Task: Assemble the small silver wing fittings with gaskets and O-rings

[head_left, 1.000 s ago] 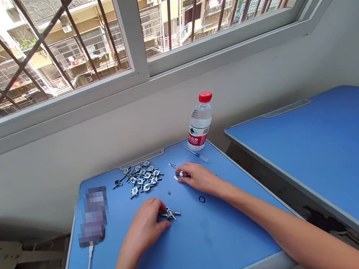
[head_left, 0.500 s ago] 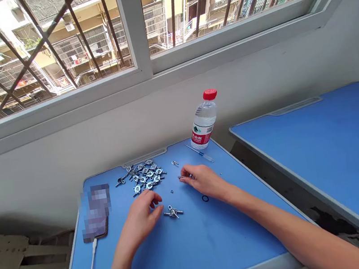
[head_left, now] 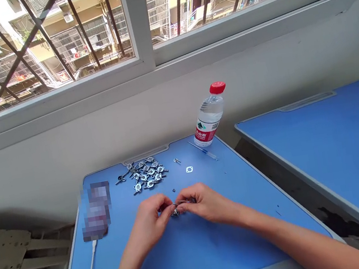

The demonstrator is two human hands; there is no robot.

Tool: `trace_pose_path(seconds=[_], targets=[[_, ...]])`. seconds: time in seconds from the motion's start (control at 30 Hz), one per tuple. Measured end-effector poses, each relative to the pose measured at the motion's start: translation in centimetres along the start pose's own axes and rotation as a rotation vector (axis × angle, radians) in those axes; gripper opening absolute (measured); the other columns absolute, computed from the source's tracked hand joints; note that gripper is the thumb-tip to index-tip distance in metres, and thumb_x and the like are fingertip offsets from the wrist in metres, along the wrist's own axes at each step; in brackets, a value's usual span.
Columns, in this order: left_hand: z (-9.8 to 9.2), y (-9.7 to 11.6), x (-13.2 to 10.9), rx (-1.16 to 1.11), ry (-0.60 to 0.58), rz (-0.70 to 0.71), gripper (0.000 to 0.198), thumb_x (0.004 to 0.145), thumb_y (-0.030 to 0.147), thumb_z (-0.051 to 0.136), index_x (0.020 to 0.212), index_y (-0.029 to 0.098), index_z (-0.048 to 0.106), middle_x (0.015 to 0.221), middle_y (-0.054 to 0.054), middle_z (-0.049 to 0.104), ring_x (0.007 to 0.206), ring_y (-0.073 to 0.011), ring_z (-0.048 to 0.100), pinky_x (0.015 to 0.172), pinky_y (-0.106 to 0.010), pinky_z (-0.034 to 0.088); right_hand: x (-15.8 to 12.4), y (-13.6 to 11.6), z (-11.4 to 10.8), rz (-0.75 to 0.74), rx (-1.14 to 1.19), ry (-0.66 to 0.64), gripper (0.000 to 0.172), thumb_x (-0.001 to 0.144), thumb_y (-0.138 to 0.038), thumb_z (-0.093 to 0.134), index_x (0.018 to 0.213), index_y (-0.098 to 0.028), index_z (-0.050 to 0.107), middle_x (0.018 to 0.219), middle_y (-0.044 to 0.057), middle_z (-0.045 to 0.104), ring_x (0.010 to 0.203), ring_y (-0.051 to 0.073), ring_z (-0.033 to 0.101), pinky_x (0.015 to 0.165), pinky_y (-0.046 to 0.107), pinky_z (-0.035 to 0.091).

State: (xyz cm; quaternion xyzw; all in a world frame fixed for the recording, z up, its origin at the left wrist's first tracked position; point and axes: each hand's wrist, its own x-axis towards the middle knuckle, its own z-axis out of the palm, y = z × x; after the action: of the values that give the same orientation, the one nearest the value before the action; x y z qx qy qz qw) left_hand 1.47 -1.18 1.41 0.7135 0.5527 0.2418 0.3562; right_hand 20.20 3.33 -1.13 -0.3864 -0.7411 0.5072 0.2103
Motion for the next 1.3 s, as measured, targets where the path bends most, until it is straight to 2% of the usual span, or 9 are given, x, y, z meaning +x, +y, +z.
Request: trace_pose_path(seconds=[0.17,0.3,0.43,0.53,0.73,0.9,1.3], targets=[[-0.2,0.4,0.1,-0.031,-0.018,-0.076,0.023,0.088,0.032,0.049,0.076,0.02,0.064,0.069,0.0,0.066,0.065,-0.0152,0.056,0.061,-0.024,0.041,0.0,-0.4,-0.7,0.009,-0.03,0.027,0.016,0.083,-0.019,0.055,0.077,-0.016,0.07,0.068,-0.001,0.064,0.064,0.012,0.051,0.058,0.022,0.037],[-0.4,0.2,0.2,-0.006,-0.022,-0.067,0.023,0.087,0.032,0.05,0.075,0.02,0.066,0.071,0.0,0.067,0.067,-0.0156,0.057,0.061,-0.024,0.04,0.0,-0.5,-1.5,-0.003,-0.099,0.012,0.015,0.083,-0.021,0.057,0.076,-0.017,0.069,0.07,-0.001,0.064,0.065,0.012,0.051,0.06,0.022,0.037],[-0.6,-0.5,0.3,0.044,0.026,-0.048,0.023,0.089,0.031,0.048,0.079,0.021,0.067,0.077,-0.001,0.067,0.072,-0.0164,0.058,0.065,-0.026,0.042,-0.1,-0.3,-2.2,-0.039,-0.173,-0.107,0.014,0.081,-0.014,0.058,0.076,-0.018,0.07,0.073,0.0,0.068,0.069,0.013,0.056,0.062,0.022,0.039],[-0.5,-1.2,0.4,0.107,0.01,-0.051,0.02,0.089,0.025,0.048,0.084,0.021,0.067,0.086,-0.002,0.068,0.079,-0.0178,0.061,0.07,-0.027,0.044,-0.2,-0.2,-2.2,-0.085,-0.241,-0.202,0.017,0.08,-0.008,0.058,0.078,-0.018,0.072,0.078,0.0,0.071,0.072,0.014,0.06,0.065,0.022,0.04],[0.2,-1.8,0.6,0.242,-0.055,-0.051,0.023,0.088,0.013,0.049,0.097,0.021,0.069,0.102,-0.006,0.066,0.093,-0.0208,0.062,0.079,-0.031,0.046,-0.1,-0.1,-1.2,-0.151,-0.419,-0.238,0.02,0.081,-0.004,0.059,0.085,-0.017,0.073,0.087,0.004,0.073,0.078,0.018,0.064,0.069,0.024,0.041],[0.4,-2.1,0.6,0.261,-0.089,-0.021,0.025,0.088,0.01,0.05,0.099,0.022,0.069,0.102,-0.005,0.066,0.097,-0.0215,0.062,0.081,-0.03,0.046,0.1,0.4,-0.7,-0.156,-0.451,-0.206,0.016,0.085,-0.009,0.06,0.088,-0.017,0.073,0.088,0.006,0.074,0.079,0.019,0.065,0.068,0.025,0.04],[0.5,-1.5,0.2,0.292,-0.126,-0.016,0.025,0.085,0.009,0.047,0.099,0.02,0.065,0.099,-0.005,0.065,0.098,-0.0213,0.059,0.081,-0.03,0.046,0.5,0.0,0.2,0.064,-0.344,-0.081,0.013,0.088,-0.017,0.059,0.077,-0.016,0.066,0.074,0.002,0.067,0.067,0.014,0.056,0.059,0.023,0.034]])
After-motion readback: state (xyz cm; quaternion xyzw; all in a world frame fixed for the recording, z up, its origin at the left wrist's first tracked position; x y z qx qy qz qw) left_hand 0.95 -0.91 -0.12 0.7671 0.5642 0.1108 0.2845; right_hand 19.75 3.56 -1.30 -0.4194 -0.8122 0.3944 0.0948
